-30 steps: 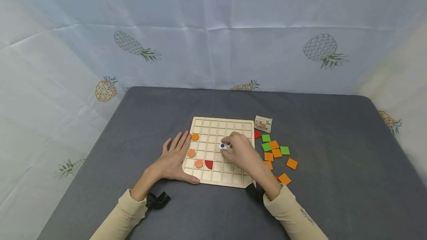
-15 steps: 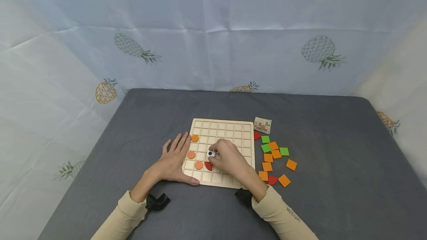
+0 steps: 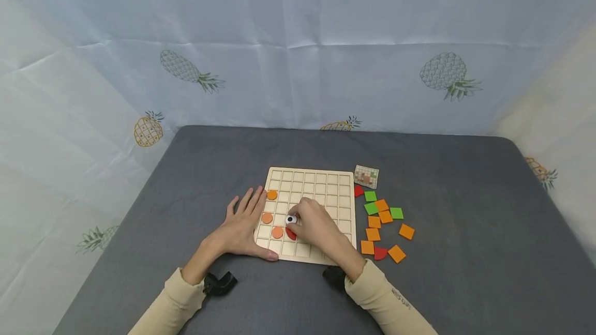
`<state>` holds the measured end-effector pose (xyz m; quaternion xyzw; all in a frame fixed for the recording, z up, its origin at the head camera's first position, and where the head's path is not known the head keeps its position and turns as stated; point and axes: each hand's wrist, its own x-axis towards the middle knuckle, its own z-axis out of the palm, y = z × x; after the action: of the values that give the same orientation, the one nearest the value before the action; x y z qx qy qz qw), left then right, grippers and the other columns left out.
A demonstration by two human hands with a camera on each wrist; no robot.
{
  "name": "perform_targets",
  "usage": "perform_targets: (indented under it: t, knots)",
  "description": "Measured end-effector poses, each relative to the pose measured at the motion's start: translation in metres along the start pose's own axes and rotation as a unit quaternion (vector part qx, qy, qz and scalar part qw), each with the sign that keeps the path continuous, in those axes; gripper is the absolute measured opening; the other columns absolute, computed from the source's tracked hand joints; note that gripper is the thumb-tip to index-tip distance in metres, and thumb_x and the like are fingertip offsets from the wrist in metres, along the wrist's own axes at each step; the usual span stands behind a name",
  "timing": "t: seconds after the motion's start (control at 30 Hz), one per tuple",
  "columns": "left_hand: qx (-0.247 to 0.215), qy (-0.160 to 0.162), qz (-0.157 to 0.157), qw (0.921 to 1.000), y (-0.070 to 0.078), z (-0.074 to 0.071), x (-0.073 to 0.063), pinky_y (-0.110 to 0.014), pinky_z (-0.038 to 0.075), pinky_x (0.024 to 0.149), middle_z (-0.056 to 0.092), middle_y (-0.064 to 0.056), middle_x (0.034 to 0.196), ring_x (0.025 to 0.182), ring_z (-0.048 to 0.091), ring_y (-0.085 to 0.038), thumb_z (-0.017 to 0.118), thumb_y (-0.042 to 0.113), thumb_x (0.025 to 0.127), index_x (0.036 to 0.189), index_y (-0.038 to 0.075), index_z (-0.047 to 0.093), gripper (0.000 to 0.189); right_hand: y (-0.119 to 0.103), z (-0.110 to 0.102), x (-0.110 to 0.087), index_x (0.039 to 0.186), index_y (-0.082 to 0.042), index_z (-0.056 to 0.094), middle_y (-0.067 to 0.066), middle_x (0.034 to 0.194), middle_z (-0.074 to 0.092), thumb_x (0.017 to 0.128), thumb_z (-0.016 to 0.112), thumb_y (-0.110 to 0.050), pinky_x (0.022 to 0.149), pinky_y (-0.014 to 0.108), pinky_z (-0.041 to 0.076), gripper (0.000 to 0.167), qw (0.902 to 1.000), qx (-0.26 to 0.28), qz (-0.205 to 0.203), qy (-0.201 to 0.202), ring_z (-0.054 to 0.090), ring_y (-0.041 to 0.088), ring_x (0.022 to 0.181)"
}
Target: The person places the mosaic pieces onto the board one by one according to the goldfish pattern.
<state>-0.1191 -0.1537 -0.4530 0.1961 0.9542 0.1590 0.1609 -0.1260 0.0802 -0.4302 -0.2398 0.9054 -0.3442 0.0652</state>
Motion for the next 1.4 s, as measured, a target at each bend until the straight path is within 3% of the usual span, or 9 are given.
perform_targets:
  t: [0.33, 0.57, 0.9, 1.4]
  knots:
    - [-0.007, 0.001, 0.001, 1.0000, -0.0010, 0.0020, -0.0018, -0.076, 0.008, 0.130, -0.003, -0.021, 0.184, 0.171, 0.000, -0.046, 0.089, 0.077, 0.070, 0.174, 0.002, -0.001, 0.157, -0.0009, 0.0013, -0.0010, 0.106, 0.001, 0.085, 0.005, 0.082, 0.067, 0.091, 0.085, -0.004, 0.063, 0.022, 0.040, 0.015, 0.9994, 0.016, 0.024, -0.018, 0.049, 0.012, 0.072]
    - [-0.006, 0.001, 0.003, 1.0000, -0.0007, 0.0010, -0.0019, -0.076, 0.008, 0.130, -0.003, -0.021, 0.184, 0.171, 0.000, -0.046, 0.088, 0.077, 0.070, 0.175, 0.003, 0.000, 0.155, 0.0000, 0.0010, -0.0012, 0.106, 0.001, 0.085, 0.005, 0.082, 0.067, 0.091, 0.085, -0.003, 0.063, 0.022, 0.040, 0.016, 0.9996, 0.018, 0.015, -0.016, 0.048, 0.011, 0.071]
    - [-0.018, 0.024, 0.024, 0.9992, -0.0045, 0.0037, -0.0025, -0.079, 0.008, 0.128, 0.003, -0.025, 0.183, 0.170, 0.004, -0.051, 0.088, 0.077, 0.070, 0.174, 0.000, 0.004, 0.154, 0.0015, -0.0004, -0.0008, 0.107, 0.000, 0.085, 0.005, 0.083, 0.068, 0.092, 0.084, -0.003, 0.063, 0.022, 0.040, 0.016, 0.9996, 0.021, 0.005, -0.017, 0.048, 0.010, 0.072]
    - [0.001, -0.001, -0.002, 1.0000, 0.0005, -0.0010, -0.0007, -0.075, 0.007, 0.131, -0.002, -0.019, 0.184, 0.172, 0.000, -0.045, 0.087, 0.079, 0.070, 0.175, 0.004, -0.001, 0.156, -0.0022, -0.0015, -0.0024, 0.112, 0.002, 0.085, 0.009, 0.087, 0.071, 0.091, 0.085, -0.005, 0.061, 0.022, 0.042, 0.022, 0.9996, 0.015, 0.021, -0.009, 0.051, 0.010, 0.070]
